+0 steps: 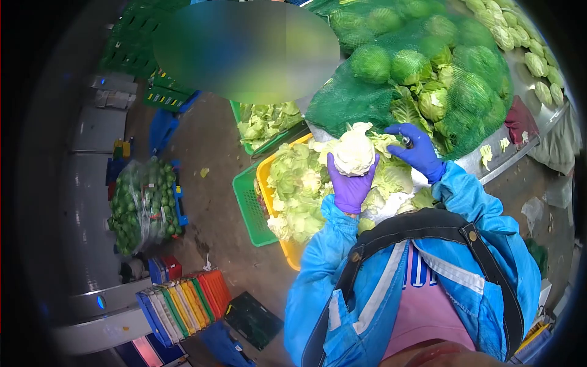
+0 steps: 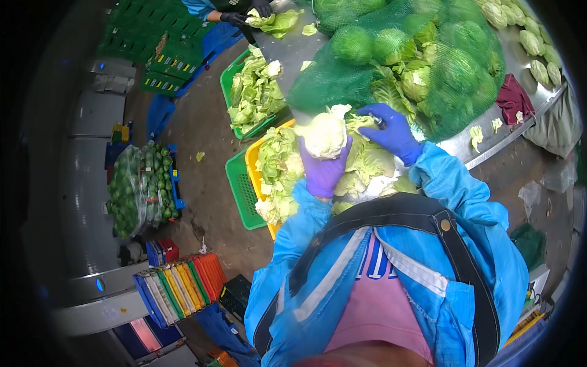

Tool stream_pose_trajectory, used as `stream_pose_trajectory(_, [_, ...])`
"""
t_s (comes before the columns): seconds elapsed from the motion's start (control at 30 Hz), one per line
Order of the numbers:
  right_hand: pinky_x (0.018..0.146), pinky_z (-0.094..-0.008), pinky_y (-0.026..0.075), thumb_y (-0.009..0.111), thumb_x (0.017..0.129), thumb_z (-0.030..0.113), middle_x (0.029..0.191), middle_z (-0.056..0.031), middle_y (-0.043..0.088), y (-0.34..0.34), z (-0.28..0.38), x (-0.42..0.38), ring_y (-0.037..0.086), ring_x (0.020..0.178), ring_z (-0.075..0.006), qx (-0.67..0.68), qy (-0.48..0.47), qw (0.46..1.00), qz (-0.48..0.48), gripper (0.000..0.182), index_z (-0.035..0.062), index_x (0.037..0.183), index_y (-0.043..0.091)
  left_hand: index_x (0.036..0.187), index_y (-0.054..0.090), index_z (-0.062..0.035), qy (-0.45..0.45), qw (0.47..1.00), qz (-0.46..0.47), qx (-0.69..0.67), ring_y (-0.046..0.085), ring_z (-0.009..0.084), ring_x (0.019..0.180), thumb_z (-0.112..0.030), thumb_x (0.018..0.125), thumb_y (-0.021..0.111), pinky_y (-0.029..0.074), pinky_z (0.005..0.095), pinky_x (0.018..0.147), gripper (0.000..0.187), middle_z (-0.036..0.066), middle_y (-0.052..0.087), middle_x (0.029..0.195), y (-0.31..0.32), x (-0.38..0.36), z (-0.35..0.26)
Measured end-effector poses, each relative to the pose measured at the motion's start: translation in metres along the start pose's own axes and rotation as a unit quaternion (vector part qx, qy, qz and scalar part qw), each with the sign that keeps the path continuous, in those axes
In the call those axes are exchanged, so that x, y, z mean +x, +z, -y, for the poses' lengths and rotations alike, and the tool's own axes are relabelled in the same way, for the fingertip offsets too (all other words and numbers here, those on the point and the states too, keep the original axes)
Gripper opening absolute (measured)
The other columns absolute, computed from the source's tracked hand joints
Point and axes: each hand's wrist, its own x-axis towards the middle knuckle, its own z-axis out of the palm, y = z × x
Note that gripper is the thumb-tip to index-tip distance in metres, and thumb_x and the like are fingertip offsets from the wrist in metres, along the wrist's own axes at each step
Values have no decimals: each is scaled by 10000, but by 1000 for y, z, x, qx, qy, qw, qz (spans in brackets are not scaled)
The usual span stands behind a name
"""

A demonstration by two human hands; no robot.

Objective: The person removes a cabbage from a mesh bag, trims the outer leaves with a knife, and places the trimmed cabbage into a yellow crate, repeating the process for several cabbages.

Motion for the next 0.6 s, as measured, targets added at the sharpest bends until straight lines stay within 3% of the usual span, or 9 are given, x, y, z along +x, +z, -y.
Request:
stream_pose_trajectory(0.1, [801,-301,490,794,673,258,1158,-70,571,9,24,-5,583,1009,-204,-17,-65,996,57,546,116,1162,597,1339,403,-153,53,996,-70,-9,439,291,1209,-578,849,474,403,476,990,652,90,439,1344,12,3,17])
stream_pose_trajectory(0.2, [859,-323,479,797,667,275,1199,-84,547,23,34,-10,568,1070,-230,-39,-97,994,30,622,126,1219,552,1349,392,-120,111,986,-105,64,465,290,1196,-553,874,477,387,468,1005,649,101,458,1336,14,7,30])
stream_pose_trajectory(0.23, [988,-348,393,802,672,223,1264,-135,497,25,35,-12,485,1181,-270,1,-47,997,66,693,87,1276,493,1349,392,-115,118,987,-92,64,468,284,1194,-544,879,474,385,459,1006,642,98,461,1333,13,9,32])
stream_pose_trajectory(0.33, [1017,-348,365,764,700,171,1280,-127,485,40,26,-14,457,1212,-256,69,-4,996,64,669,86,1295,473,1351,391,-110,131,985,-90,71,474,269,1186,-525,885,480,384,442,1007,630,92,468,1325,12,10,36])
stream_pose_trajectory(0.47, [1022,-357,368,717,715,141,1293,-129,475,37,13,-14,464,1215,-271,89,-39,990,97,640,92,1301,465,1332,406,-107,144,977,-133,79,467,280,1186,-520,871,502,395,453,995,626,104,472,1313,10,9,35])
stream_pose_trajectory(0.57, [1022,-323,369,672,729,90,1292,-109,476,35,12,-16,446,1236,-230,-2,-62,995,74,595,84,1289,471,1316,416,-95,143,976,-156,57,468,285,1179,-510,866,506,402,450,986,619,113,477,1305,19,9,34])
stream_pose_trajectory(0.6, [977,-308,401,675,730,90,1239,-96,510,34,13,-19,484,1180,-209,96,-27,994,50,552,87,1252,497,1312,422,-98,143,976,-159,45,477,282,1168,-505,864,512,407,448,977,612,105,486,1298,23,8,34])
